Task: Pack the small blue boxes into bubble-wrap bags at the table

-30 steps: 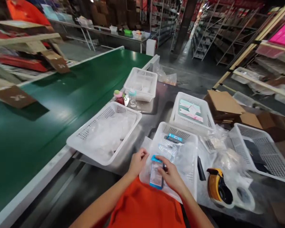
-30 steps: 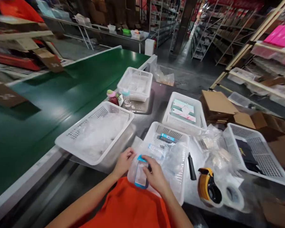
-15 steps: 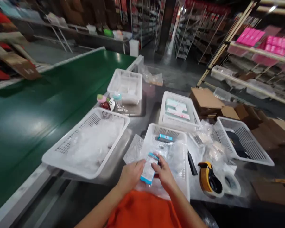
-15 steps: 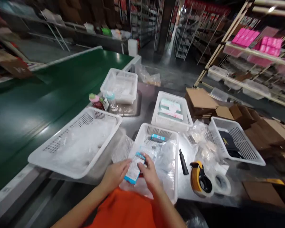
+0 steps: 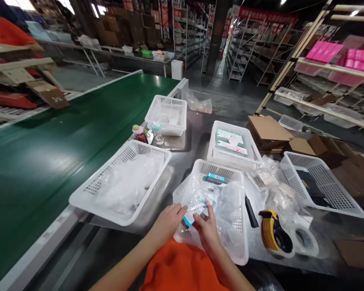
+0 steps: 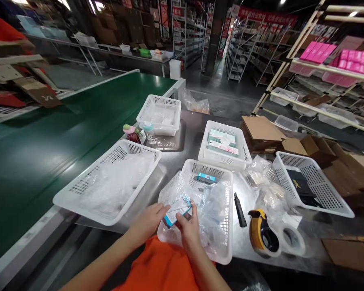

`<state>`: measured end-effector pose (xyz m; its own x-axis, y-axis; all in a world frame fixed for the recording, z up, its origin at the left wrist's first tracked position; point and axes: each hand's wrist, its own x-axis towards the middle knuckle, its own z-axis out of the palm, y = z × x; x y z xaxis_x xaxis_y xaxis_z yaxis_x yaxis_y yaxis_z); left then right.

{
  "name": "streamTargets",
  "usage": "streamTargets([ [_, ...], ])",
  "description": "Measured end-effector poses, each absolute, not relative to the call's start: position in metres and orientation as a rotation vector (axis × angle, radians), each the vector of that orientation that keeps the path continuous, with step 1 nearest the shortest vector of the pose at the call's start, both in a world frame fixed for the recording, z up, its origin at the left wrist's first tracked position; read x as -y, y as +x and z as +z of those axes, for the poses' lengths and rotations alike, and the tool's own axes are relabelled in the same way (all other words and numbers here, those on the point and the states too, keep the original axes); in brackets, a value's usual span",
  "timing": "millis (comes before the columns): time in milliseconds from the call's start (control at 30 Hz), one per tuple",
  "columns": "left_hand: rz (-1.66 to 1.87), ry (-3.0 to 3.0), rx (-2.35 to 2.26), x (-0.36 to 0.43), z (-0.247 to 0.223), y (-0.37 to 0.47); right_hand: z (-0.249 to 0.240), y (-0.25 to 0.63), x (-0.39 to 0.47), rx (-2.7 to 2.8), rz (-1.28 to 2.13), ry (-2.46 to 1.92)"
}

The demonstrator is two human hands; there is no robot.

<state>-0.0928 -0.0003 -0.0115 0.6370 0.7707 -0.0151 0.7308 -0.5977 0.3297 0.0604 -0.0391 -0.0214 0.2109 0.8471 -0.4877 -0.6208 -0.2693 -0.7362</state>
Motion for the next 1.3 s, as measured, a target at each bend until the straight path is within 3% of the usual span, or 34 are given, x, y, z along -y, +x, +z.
streamTargets([
  [333, 0.359, 2.733, -1.13, -0.006, -0.001, -0.074, -0.019, 0.07, 0.032, 0.174, 1.442, -1.159],
  [500, 0.777, 2.101, -1.193, -0.012, -0.021, -0.082, -0.018, 0.064, 0.032, 0.077, 1.415, -1.077],
  [667, 0.885, 1.489, -1.027, -0.005, -0.037, -0.073, -0.012, 0.066, 0.028, 0.096, 1.399, -1.031],
  [967, 1.042, 1.322, -1.107, 0.01, -0.039, -0.057, -0.011, 0.067, 0.029, 0.216, 1.296, -1.219],
  [1133, 0.81, 1.612, -0.982, 0.042, -0.044, -0.043, -0.015, 0.065, 0.027, 0.186, 1.194, -1.209],
  [1300, 0.577, 1.747, -0.9, 0.042, -0.042, -0.044, -0.05, 0.068, 0.029, 0.363, 1.241, -1.284],
])
